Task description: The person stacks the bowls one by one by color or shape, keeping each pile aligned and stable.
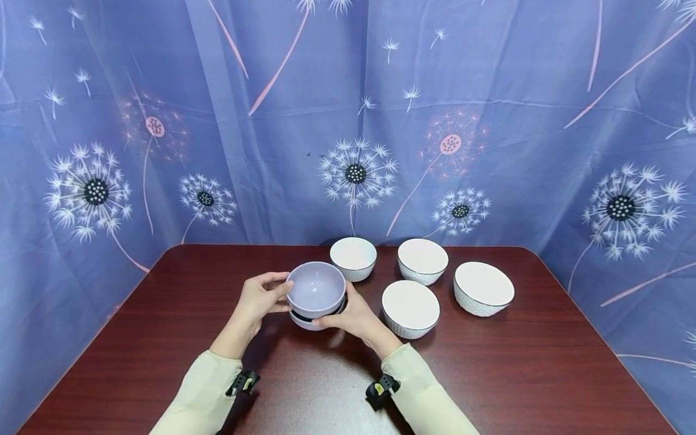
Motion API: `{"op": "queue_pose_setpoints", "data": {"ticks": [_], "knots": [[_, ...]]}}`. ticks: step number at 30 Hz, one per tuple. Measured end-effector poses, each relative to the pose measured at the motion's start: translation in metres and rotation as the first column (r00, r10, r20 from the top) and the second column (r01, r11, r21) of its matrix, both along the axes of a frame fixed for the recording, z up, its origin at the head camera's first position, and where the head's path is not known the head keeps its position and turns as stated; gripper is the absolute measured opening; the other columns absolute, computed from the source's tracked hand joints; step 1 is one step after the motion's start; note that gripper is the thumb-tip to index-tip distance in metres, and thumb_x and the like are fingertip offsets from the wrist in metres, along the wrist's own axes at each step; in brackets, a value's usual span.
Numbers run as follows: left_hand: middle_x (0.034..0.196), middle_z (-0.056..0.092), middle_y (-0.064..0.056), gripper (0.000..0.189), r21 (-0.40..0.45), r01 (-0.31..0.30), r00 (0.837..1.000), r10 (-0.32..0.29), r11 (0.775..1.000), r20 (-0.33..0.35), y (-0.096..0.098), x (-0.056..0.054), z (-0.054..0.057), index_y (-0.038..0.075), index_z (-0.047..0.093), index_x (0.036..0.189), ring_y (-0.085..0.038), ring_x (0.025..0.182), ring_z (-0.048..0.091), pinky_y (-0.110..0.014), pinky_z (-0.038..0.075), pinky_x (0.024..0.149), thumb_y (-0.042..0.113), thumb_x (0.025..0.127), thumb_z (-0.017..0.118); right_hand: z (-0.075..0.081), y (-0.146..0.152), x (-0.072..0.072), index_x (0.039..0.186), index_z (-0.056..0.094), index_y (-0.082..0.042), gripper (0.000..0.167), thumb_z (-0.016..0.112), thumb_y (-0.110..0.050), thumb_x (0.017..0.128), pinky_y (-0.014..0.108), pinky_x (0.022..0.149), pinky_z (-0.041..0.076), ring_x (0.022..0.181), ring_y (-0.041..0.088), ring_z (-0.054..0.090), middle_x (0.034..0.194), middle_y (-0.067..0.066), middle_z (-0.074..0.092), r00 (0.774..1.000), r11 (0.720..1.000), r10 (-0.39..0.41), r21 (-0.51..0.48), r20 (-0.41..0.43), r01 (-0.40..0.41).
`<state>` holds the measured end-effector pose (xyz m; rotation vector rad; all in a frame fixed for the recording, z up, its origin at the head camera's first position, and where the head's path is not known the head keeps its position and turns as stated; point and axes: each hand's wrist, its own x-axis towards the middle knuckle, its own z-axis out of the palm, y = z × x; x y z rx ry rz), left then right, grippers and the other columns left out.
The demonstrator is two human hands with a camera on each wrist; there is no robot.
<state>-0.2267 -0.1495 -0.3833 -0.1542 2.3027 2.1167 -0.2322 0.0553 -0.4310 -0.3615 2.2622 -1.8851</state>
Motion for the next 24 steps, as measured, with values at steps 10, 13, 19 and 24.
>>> {"op": "queue_pose_setpoints", "data": {"ticks": [10, 13, 19, 24], "knots": [[0.093, 0.065, -0.013, 0.035, 0.004, 0.007, 1.0, -0.007, 1.0, 0.014, -0.0023, -0.0003, 0.0005, -0.012, 0.058, 0.123, -0.014, 0.069, 0.068, -0.034, 0.059, 0.068, 0.002, 0.091, 0.063, 0.0027, 0.001, -0.0009, 0.145, 0.034, -0.008, 0.096, 0.088, -0.011, 0.066, 0.048, 0.107, 0.032, 0.124, 0.027, 0.045, 0.134, 0.011, 0.051, 1.0, 1.0, 0.006, 0.002, -0.011, -0.006], [0.094, 0.066, -0.014, 0.035, 0.002, 0.009, 1.0, -0.009, 1.0, 0.015, -0.0025, 0.0008, 0.0007, -0.012, 0.057, 0.123, -0.013, 0.069, 0.067, -0.034, 0.059, 0.068, 0.001, 0.091, 0.063, 0.0014, 0.0019, -0.0007, 0.145, 0.035, -0.007, 0.096, 0.088, -0.012, 0.065, 0.048, 0.107, 0.033, 0.124, 0.027, 0.045, 0.134, 0.011, 0.051, 1.0, 1.0, 0.011, 0.009, -0.013, -0.011], [0.091, 0.067, -0.013, 0.034, 0.005, -0.003, 1.0, 0.003, 1.0, 0.009, -0.0028, 0.0022, -0.0007, -0.013, 0.058, 0.121, -0.013, 0.07, 0.067, -0.032, 0.058, 0.067, 0.0, 0.09, 0.063, -0.0015, 0.0033, -0.0006, 0.145, 0.034, -0.007, 0.097, 0.089, -0.013, 0.065, 0.047, 0.107, 0.032, 0.124, 0.027, 0.045, 0.134, 0.011, 0.051, 0.999, 1.0, 0.03, 0.009, -0.029, -0.03], [0.087, 0.066, -0.011, 0.033, 0.01, -0.01, 1.0, 0.01, 1.0, 0.002, -0.0024, 0.0032, -0.0026, -0.014, 0.059, 0.12, -0.012, 0.069, 0.066, -0.031, 0.058, 0.067, -0.002, 0.09, 0.064, -0.0026, 0.0039, -0.001, 0.145, 0.033, -0.006, 0.098, 0.089, -0.012, 0.066, 0.047, 0.107, 0.032, 0.125, 0.027, 0.045, 0.135, 0.012, 0.05, 0.998, 0.999, 0.04, 0.009, -0.044, -0.04]]}}
